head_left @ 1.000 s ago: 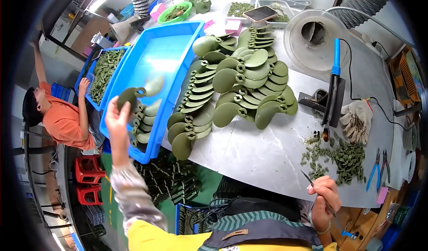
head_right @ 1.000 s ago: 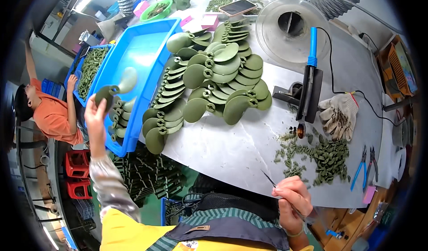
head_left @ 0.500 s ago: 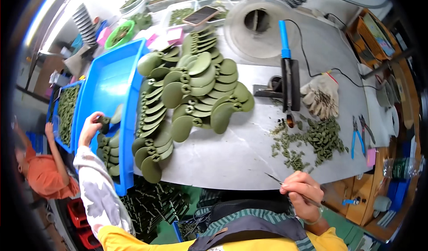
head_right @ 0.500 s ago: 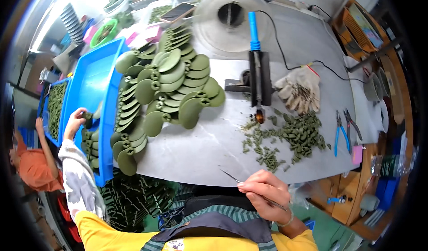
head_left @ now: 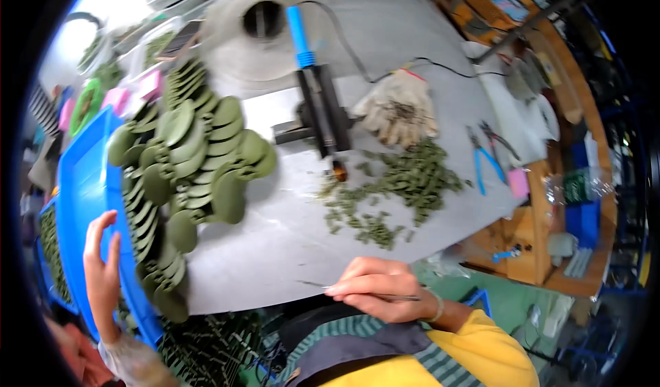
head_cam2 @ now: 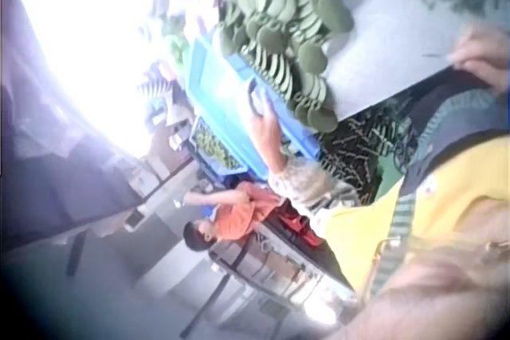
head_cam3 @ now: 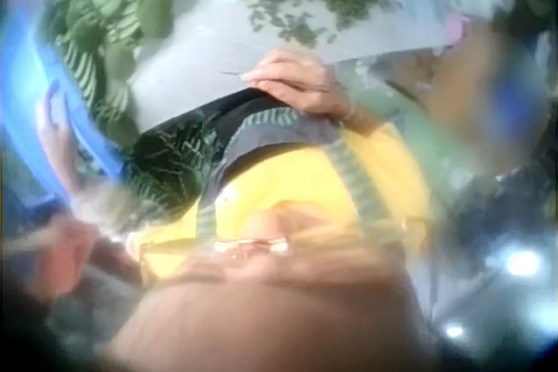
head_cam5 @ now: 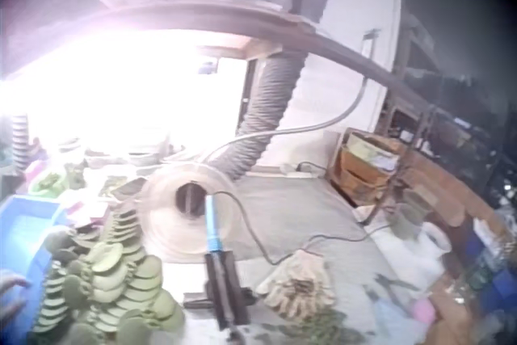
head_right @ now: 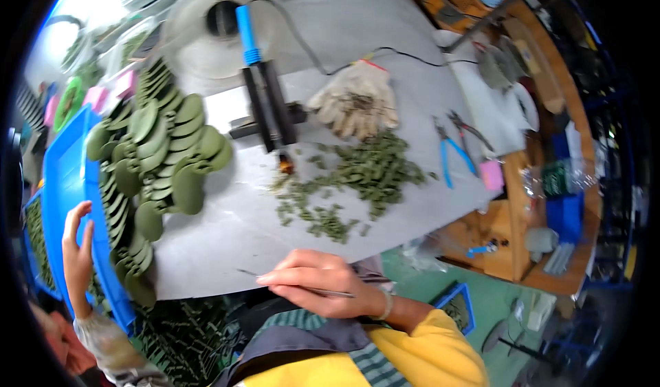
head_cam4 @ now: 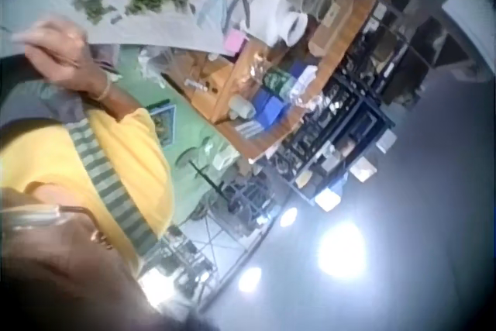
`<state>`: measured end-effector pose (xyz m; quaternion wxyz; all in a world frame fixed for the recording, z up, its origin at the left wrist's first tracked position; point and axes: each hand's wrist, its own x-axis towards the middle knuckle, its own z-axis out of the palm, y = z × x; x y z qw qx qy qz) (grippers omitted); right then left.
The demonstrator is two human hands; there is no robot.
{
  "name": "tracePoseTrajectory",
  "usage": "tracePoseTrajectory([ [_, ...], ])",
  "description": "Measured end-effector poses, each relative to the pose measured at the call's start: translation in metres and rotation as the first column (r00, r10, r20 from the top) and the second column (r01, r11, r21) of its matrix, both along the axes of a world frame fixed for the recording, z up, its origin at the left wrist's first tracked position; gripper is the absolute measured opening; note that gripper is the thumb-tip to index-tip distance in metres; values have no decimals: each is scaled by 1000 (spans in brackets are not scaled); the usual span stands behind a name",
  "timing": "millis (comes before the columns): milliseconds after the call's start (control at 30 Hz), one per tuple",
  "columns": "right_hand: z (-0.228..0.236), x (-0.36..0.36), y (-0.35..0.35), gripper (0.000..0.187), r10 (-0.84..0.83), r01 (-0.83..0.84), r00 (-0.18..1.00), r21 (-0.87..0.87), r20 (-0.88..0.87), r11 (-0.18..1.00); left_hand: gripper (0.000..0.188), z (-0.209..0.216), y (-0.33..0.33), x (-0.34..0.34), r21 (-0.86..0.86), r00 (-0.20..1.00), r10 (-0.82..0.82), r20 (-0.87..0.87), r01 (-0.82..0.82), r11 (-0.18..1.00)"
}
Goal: The person trims excess plastic from propeller blades using a craft knife and fits the plastic pieces together by hand.
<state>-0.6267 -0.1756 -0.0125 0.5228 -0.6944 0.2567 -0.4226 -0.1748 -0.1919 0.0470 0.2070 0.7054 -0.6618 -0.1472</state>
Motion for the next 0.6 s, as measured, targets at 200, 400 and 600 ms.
tracePoseTrajectory([
  [200, -5, -23, 8, 37, -224, 248, 941, 68, -255, 966, 64, -53, -33, -136, -103, 937, -192, 293, 230, 968],
  [400, -28, -111, -20, 17, -820, 606, 298, -567, -489, 558, 48, -88, -53, -150, -165, 938, -107, 330, 169, 972],
  [600, -42, -225, -45, 13, -710, 315, 34, -666, -704, 676, 41, -94, -54, -145, -108, 994, -112, 5, 112, 988],
])
